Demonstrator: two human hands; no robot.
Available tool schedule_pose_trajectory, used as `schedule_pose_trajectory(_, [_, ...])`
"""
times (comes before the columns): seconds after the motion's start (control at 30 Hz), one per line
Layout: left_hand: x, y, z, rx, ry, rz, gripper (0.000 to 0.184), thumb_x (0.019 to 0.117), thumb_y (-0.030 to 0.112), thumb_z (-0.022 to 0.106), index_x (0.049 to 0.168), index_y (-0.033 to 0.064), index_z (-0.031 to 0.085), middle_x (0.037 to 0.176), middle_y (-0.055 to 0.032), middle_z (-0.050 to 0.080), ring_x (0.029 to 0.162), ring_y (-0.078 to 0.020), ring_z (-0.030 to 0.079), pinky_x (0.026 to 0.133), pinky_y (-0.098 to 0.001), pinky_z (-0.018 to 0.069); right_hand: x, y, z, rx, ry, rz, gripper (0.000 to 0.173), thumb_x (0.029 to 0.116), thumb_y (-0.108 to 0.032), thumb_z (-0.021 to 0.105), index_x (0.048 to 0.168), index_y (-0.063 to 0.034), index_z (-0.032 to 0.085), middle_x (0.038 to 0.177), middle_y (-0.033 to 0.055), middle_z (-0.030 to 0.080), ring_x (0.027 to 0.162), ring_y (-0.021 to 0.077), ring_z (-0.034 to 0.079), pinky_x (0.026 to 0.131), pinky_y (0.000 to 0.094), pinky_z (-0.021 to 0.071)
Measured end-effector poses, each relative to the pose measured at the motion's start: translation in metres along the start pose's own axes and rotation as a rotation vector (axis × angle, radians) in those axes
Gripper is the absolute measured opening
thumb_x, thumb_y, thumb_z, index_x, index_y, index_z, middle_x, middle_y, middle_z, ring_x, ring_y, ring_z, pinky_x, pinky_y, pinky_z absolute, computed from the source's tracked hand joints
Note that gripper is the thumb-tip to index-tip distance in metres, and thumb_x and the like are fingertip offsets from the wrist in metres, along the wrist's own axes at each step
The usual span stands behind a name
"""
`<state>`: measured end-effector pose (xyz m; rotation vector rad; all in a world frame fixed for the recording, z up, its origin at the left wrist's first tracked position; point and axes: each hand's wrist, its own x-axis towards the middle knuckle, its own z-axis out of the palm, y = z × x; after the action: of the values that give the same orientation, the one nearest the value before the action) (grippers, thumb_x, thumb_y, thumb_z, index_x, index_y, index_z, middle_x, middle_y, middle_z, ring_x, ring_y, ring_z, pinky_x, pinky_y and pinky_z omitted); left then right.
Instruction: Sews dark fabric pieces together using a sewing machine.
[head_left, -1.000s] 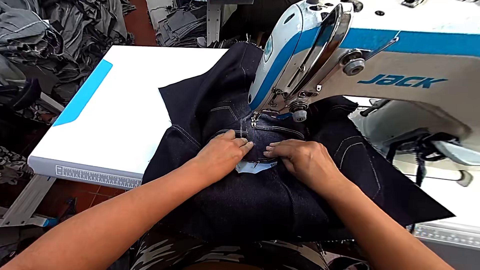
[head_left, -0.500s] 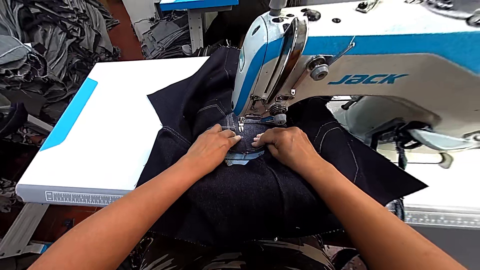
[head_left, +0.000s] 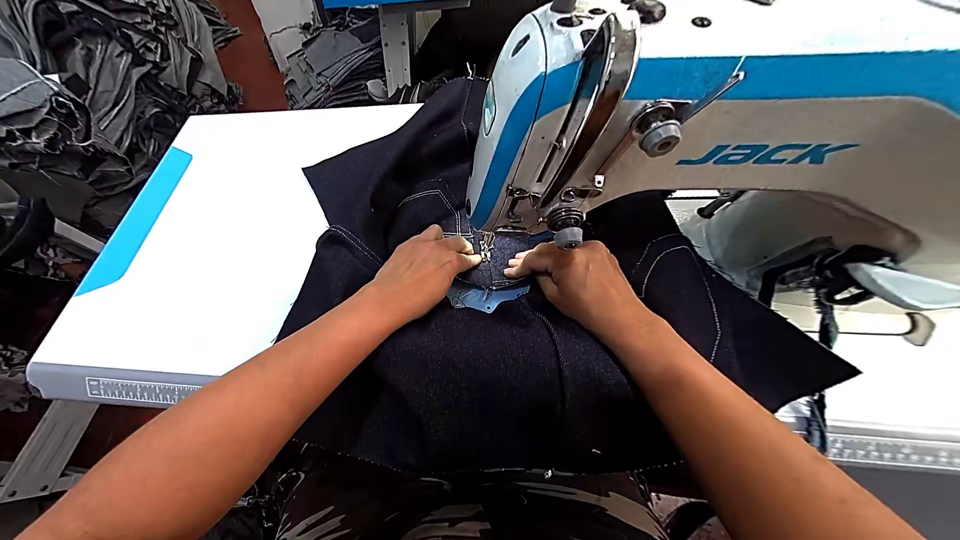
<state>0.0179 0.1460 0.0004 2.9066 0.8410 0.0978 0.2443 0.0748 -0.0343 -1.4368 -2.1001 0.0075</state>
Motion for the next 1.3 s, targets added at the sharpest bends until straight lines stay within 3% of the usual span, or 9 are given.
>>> schedule_pose_trajectory(0.2, [0.01, -0.007, -0.002, 0.027, -0.014, -0.007, 0.049, 0.0994, -0.01, 0.043, 0.136, 0.0125, 0.069, 0.135, -0.0096, 0.066, 0.118, -0.035, 0.061, 0.098, -0.0442, 0.0487, 0.007, 0.013, 0.004, -0.017, 0.016, 0.009, 0.029, 0.0923, 0.006, 0.052, 0.097, -0.0026, 0.08, 0.1, 0.0212, 0.077, 0.095, 0.0462, 0.074, 0.077, 0.0653, 0.0544])
schedule_pose_trajectory(0.27, [0.017, -0.008, -0.006, 0.05, -0.035, -0.033, 0.047, 0.1009, -0.008, 0.043, 0.136, 0.0107, 0.068, 0.132, -0.0123, 0.067, 0.117, -0.0362, 0.06, 0.097, -0.0449, 0.0482, 0.014, 0.015, 0.004, -0.053, -0.014, 0.099, 0.022, 0.0926, 0.004, 0.057, 0.094, 0.0022, 0.079, 0.091, 0.0259, 0.074, 0.088, 0.0496, 0.072, 0.074, 0.0657, 0.0524])
schedule_pose_trajectory(0.37, [0.024, -0.012, -0.01, 0.062, -0.022, -0.042, 0.04, 0.099, -0.008, 0.047, 0.126, 0.0052, 0.073, 0.124, -0.0156, 0.068, 0.114, -0.0385, 0.061, 0.094, -0.0469, 0.0487, 0.024, 0.017, 0.001, -0.109, -0.058, 0.193, 0.014, 0.0908, 0.002, 0.062, 0.081, 0.0114, 0.066, 0.082, 0.0318, 0.067, 0.085, 0.0526, 0.068, 0.071, 0.0651, 0.0497])
schedule_pose_trajectory(0.53, [0.026, -0.018, -0.007, 0.063, -0.003, -0.014, 0.029, 0.0993, -0.006, 0.049, 0.114, -0.0021, 0.074, 0.124, -0.0168, 0.068, 0.113, -0.0389, 0.061, 0.094, -0.0479, 0.0486, 0.025, 0.017, 0.001, -0.078, -0.004, 0.143, 0.016, 0.0907, -0.001, 0.064, 0.087, 0.0143, 0.065, 0.086, 0.0336, 0.067, 0.087, 0.0513, 0.068, 0.075, 0.0637, 0.0494])
schedule_pose_trajectory(0.7, [0.032, -0.03, -0.007, 0.007, 0.079, 0.047, 0.019, 0.0984, -0.002, 0.054, 0.096, -0.0058, 0.073, 0.119, -0.0172, 0.07, 0.11, -0.0384, 0.063, 0.092, -0.0495, 0.0502, 0.024, 0.023, 0.003, -0.04, 0.11, 0.061, 0.022, 0.0918, -0.007, 0.063, 0.101, 0.0125, 0.067, 0.099, 0.0339, 0.068, 0.099, 0.0506, 0.068, 0.085, 0.0649, 0.0493])
schedule_pose_trajectory(0.87, [0.032, -0.035, -0.001, 0.015, 0.114, 0.076, 0.022, 0.0999, -0.001, 0.051, 0.098, -0.004, 0.073, 0.117, -0.0153, 0.07, 0.107, -0.0354, 0.064, 0.089, -0.0459, 0.051, 0.022, 0.029, 0.008, -0.039, 0.126, 0.065, 0.029, 0.0945, -0.014, 0.061, 0.108, 0.0112, 0.066, 0.109, 0.0342, 0.067, 0.111, 0.0493, 0.064, 0.095, 0.0637, 0.0456])
schedule_pose_trajectory(1.1, [0.033, -0.033, -0.002, 0.004, 0.082, 0.042, 0.028, 0.1039, 0.003, 0.046, 0.097, -0.0053, 0.071, 0.109, -0.0175, 0.069, 0.108, -0.0366, 0.062, 0.089, -0.0467, 0.0491, 0.022, 0.032, 0.008, -0.091, 0.098, 0.086, 0.031, 0.0967, -0.017, 0.06, 0.109, 0.0106, 0.068, 0.112, 0.0346, 0.067, 0.113, 0.0506, 0.063, 0.096, 0.0657, 0.045])
schedule_pose_trajectory(1.3, [0.034, -0.034, -0.003, -0.024, 0.08, 0.027, 0.032, 0.1071, 0.007, 0.042, 0.113, -0.0031, 0.072, 0.123, -0.0164, 0.068, 0.116, -0.0361, 0.061, 0.095, -0.0476, 0.0484, 0.027, 0.027, 0.003, -0.141, 0.003, 0.176, 0.03, 0.0983, -0.011, 0.06, 0.112, 0.0148, 0.066, 0.114, 0.0409, 0.064, 0.114, 0.0582, 0.06, 0.094, 0.0755, 0.0398])
